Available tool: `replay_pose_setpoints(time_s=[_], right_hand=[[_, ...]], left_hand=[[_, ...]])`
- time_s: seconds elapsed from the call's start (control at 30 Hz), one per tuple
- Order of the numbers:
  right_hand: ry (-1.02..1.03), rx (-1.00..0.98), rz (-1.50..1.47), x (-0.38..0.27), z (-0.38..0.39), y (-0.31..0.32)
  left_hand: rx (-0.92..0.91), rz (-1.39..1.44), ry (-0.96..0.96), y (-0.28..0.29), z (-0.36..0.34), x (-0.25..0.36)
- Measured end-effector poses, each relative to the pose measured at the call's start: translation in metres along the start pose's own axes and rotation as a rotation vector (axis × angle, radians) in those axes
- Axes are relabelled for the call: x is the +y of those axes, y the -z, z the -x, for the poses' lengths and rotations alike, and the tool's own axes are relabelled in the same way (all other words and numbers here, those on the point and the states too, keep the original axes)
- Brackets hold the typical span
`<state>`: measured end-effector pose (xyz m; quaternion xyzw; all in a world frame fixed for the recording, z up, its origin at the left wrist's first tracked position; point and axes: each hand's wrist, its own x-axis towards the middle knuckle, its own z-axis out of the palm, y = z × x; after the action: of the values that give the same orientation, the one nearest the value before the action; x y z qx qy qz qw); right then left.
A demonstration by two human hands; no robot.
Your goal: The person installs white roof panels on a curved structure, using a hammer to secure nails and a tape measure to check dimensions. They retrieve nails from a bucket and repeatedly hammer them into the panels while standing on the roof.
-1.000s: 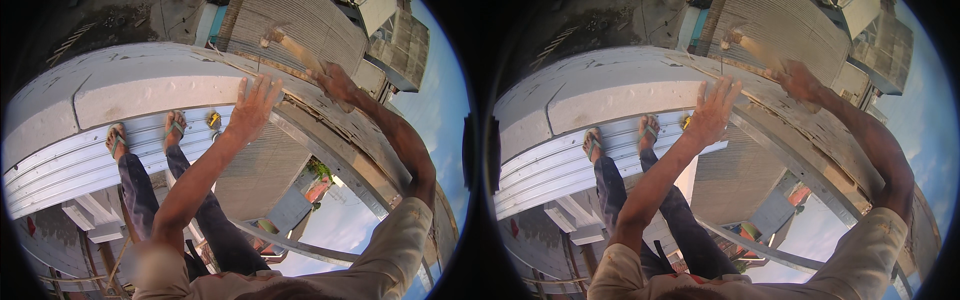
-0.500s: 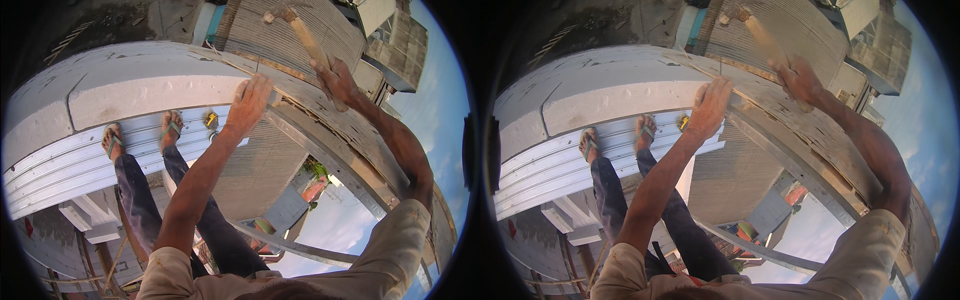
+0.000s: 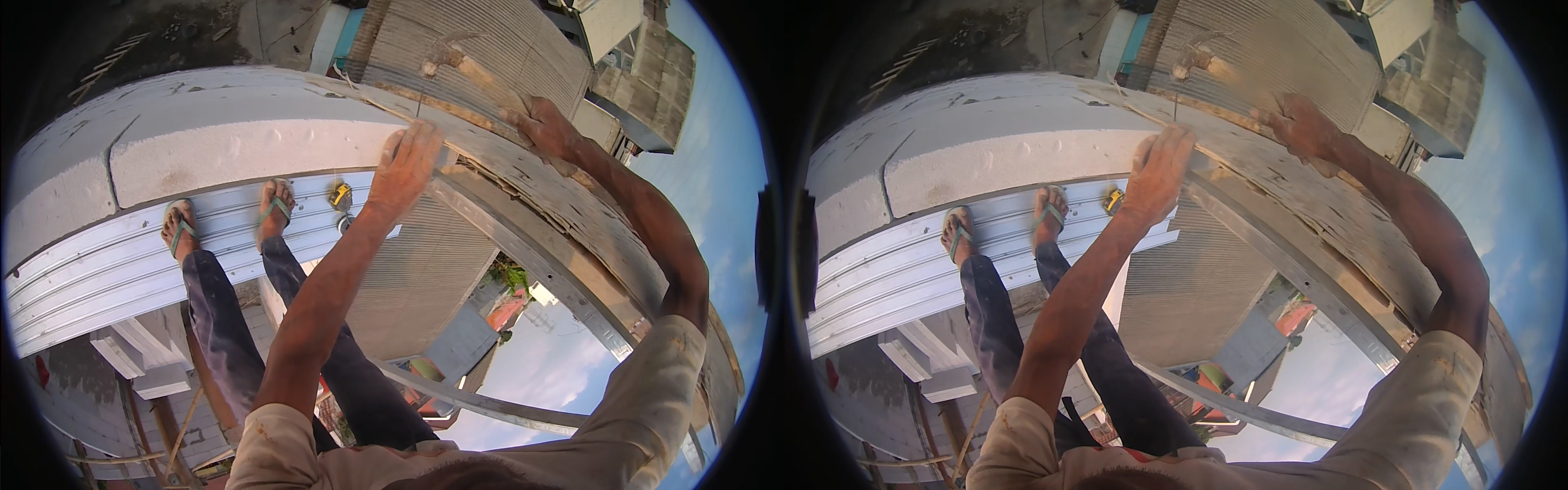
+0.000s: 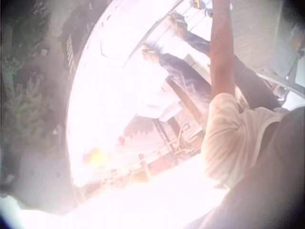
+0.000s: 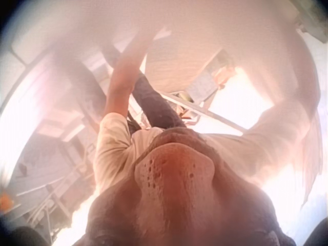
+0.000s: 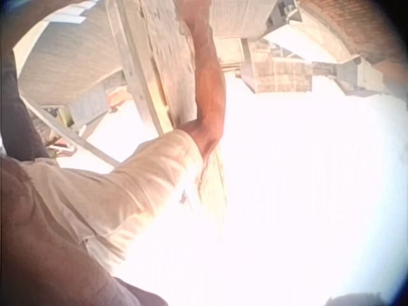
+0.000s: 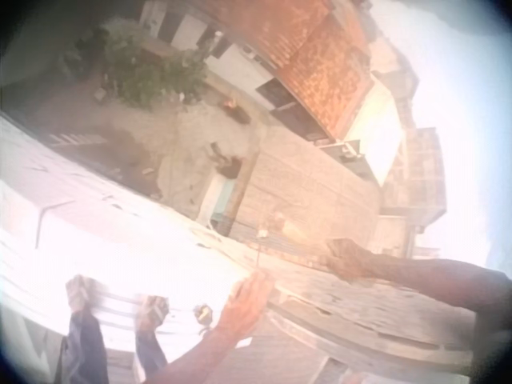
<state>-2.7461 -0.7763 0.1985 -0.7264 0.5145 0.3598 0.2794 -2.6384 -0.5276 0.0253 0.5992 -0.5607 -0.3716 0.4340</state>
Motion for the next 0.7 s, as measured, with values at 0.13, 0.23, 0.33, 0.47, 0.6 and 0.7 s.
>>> replay_pose_setpoints(time_s=[0.13,0.23,0.33,0.47,0.6,0.7], right_hand=[[0.082,-0.073,0.108,-0.004,-0.007,0.016],[-0.059,-0.041,-0.169,-0.019,-0.006,0.026],[-0.132,0.033,-0.322,-0.002,-0.002,0.005],[0.04,-0.106,0.091,0.036,-0.012,0.0],[-0.132,-0.011,-0.386,-0.01,-0.012,0.024],[-0.107,0.027,-0.426,0.005,-0.008,0.001]], left_hand=[[-0.002,0.032,0.014,0.003,0.002,-0.001],[0.029,0.016,0.01,0.001,0.0,-0.002],[-0.002,0.033,0.004,0.004,0.001,-0.003],[-0.026,0.043,0.012,0.003,0.001,0.0],[0.02,0.029,0.016,-0.003,0.003,-0.005],[-0.02,0.049,0.011,0.004,0.004,-0.001]])
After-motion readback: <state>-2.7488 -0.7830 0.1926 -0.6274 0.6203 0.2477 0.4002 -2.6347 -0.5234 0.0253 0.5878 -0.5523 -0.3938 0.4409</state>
